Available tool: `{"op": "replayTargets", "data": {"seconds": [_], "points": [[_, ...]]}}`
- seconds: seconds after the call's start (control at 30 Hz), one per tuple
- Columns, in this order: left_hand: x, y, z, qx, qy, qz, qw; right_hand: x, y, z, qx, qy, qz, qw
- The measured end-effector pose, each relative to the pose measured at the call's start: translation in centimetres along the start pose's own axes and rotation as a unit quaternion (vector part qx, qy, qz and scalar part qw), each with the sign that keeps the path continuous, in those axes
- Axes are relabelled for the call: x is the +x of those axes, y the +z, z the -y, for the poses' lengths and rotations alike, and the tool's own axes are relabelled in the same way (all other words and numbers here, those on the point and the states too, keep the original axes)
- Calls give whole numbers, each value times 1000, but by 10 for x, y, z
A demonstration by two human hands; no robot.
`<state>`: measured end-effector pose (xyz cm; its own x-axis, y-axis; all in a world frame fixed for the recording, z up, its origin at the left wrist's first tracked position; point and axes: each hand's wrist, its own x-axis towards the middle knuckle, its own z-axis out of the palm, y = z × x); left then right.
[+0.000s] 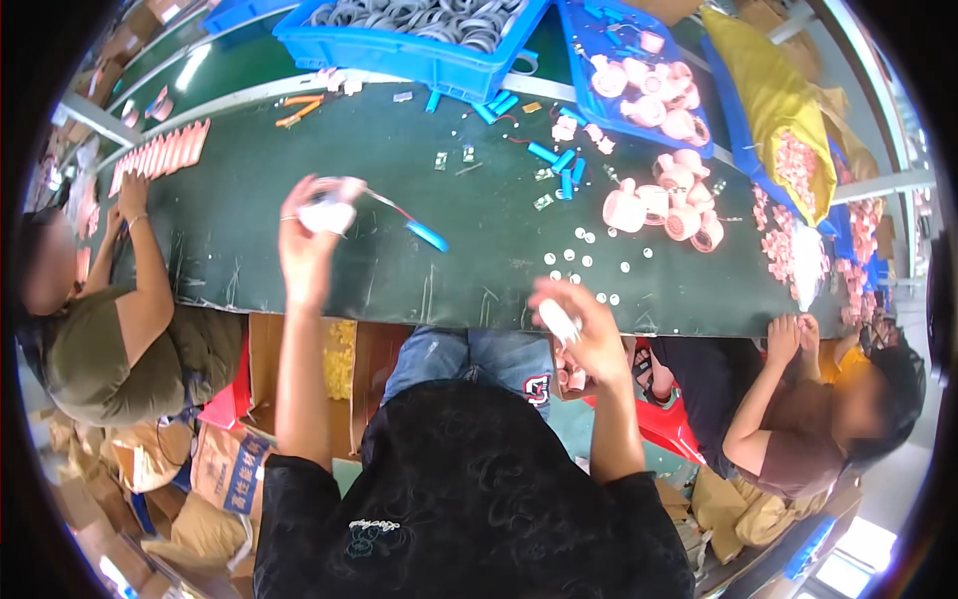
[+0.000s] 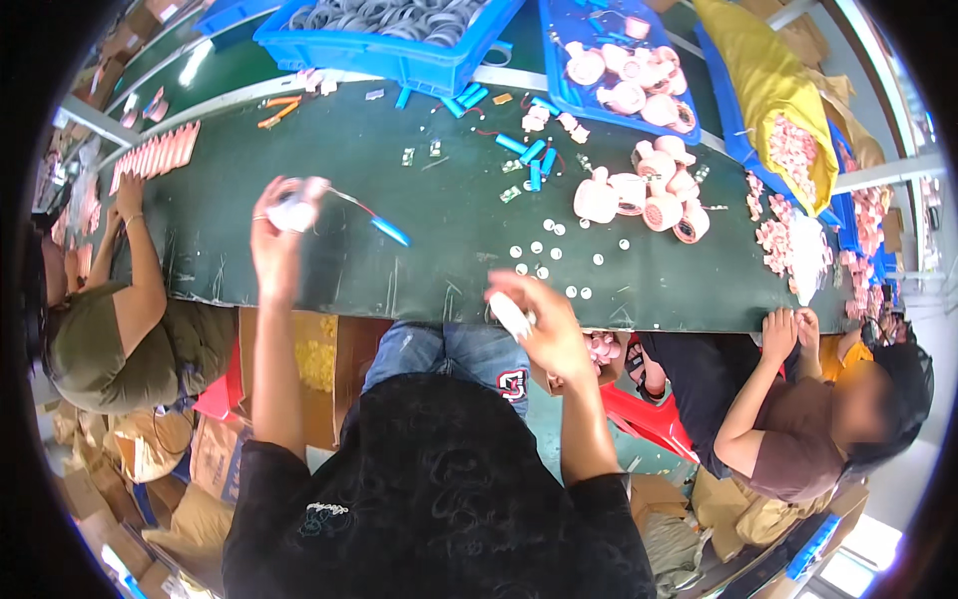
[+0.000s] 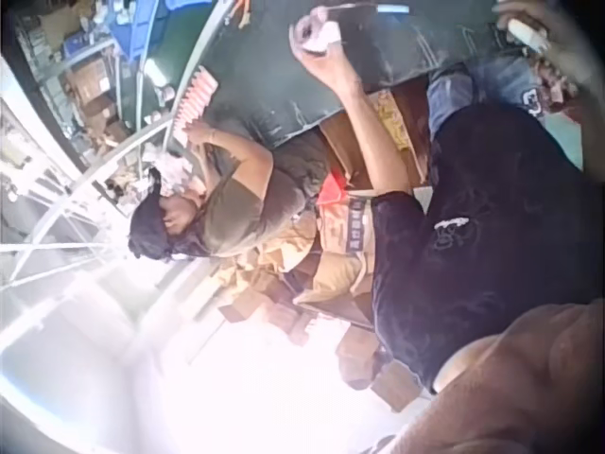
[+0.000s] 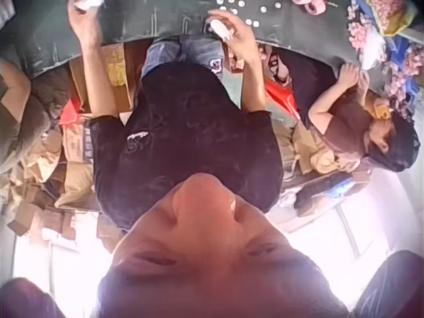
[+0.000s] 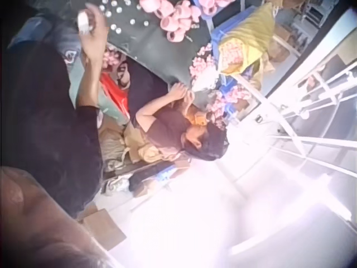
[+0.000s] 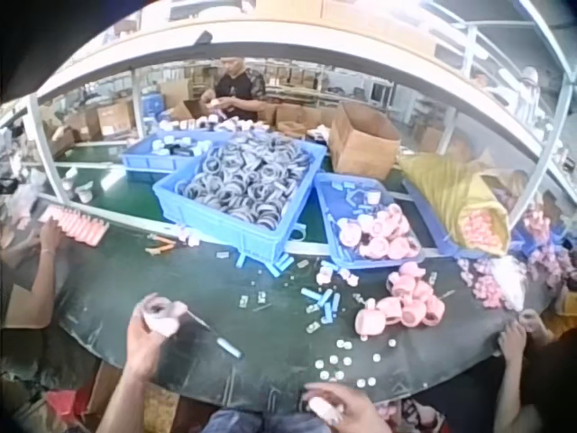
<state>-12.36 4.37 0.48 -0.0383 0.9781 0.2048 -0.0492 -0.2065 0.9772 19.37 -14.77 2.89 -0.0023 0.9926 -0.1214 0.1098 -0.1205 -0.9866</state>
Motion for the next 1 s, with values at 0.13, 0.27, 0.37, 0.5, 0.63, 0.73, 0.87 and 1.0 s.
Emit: {"op": "replayTargets", "data": {"seconds": [0.13, 0.27, 0.37, 0.5, 0.63, 0.73, 0.87, 1.0], "points": [[61, -86, 46, 103, 32, -69, 992, -61, -8, -16, 88, 54, 46, 994], [97, -138, 67, 352, 6, -119, 928, -85, 8, -53, 335, 30, -38, 941], [90, -144, 53, 522, 68, -143, 838, -90, 14, -65, 412, 7, -72, 908], [13, -67, -1, 380, 246, -118, 884, -126, 4, -97, 253, 97, -197, 942], [-112, 4, -28, 231, 280, 188, 913, -176, 13, -144, 155, 188, -237, 941], [-171, 43, -2, 150, 152, 452, 866, -212, 38, -160, 155, 176, -211, 949], [-202, 85, 61, 194, 187, 532, 803, -232, 60, -188, 203, 227, -258, 917], [-194, 80, 93, 218, 187, 472, 834, -231, 59, -198, 158, 172, -270, 934]]}}
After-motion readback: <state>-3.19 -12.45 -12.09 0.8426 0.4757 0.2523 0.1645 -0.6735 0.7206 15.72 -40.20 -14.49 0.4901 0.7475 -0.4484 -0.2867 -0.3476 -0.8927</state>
